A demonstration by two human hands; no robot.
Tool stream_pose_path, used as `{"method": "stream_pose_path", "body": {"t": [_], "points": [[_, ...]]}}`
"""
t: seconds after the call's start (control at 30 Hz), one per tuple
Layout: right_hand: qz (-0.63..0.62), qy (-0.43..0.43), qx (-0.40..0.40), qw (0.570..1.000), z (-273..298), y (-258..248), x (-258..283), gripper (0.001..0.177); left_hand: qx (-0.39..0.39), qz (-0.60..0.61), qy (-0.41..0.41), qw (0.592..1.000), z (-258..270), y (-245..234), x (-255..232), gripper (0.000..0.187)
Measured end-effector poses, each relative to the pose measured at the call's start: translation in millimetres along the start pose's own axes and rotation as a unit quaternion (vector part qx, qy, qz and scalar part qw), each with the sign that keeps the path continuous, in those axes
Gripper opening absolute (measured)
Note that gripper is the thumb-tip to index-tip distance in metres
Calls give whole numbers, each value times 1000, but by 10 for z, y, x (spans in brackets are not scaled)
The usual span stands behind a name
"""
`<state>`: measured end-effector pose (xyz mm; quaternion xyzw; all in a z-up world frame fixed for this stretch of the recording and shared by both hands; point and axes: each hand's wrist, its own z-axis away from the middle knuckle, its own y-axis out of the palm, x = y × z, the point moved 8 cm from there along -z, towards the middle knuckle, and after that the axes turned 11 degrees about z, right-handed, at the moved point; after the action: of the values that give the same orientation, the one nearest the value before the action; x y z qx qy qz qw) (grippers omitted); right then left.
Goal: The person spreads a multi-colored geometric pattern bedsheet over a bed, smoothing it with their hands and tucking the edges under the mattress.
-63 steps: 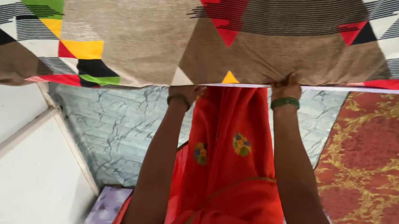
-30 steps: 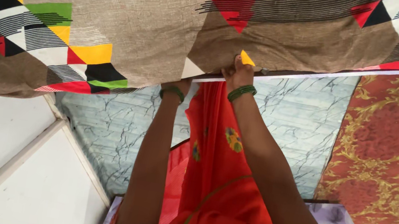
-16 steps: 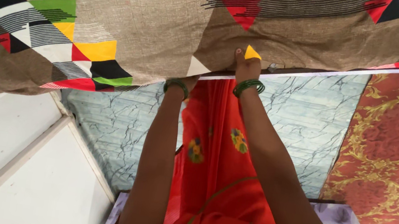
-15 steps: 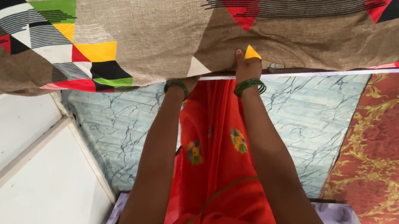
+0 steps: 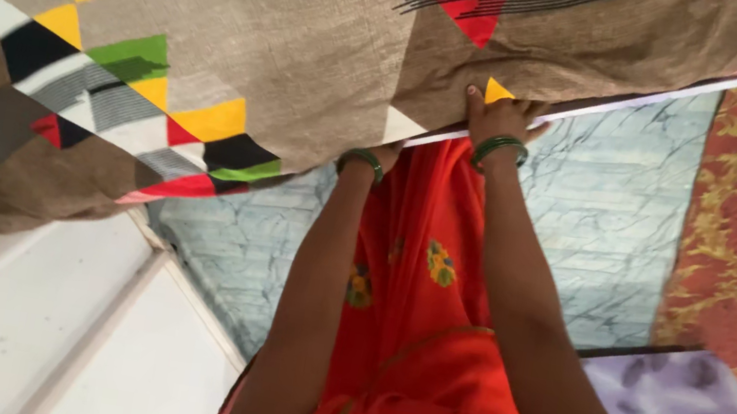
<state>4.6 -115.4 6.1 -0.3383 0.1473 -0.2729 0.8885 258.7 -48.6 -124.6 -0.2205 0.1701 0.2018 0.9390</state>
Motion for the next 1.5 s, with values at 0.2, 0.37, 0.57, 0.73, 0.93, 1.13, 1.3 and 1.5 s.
{"method": "stream_pose_path", "body": {"t": [0.2,0.37,0.57,0.73,0.93,1.13,1.3,1.5], "points": [[21,4,27,999,35,-89,11,90,163,3,-53,985,181,-118,-25,82],[-92,-73,-305,945,253,127,96,73,194,7,-66,979,289,-410,-68,88],[-472,-68,-251,842,445,461,320,49,202,52,-111,972,222,-586,-56,97],[-179,-136,-189,956,329,441,269,32,152,53,-103,982,214,-786,-170,97],[-56,48,-156,985,389,169,-406,36,143,65,-128,979,182,-705,-50,97],[84,21,-256,963,119,10,-464,52,71,119,-79,987,41,-650,8,93],[104,-76,-182,975,123,286,-344,33,102,110,-100,984,69,-571,68,90],[60,-225,-253,939,664,370,85,30,78,162,-63,982,111,-599,-34,92]]}}
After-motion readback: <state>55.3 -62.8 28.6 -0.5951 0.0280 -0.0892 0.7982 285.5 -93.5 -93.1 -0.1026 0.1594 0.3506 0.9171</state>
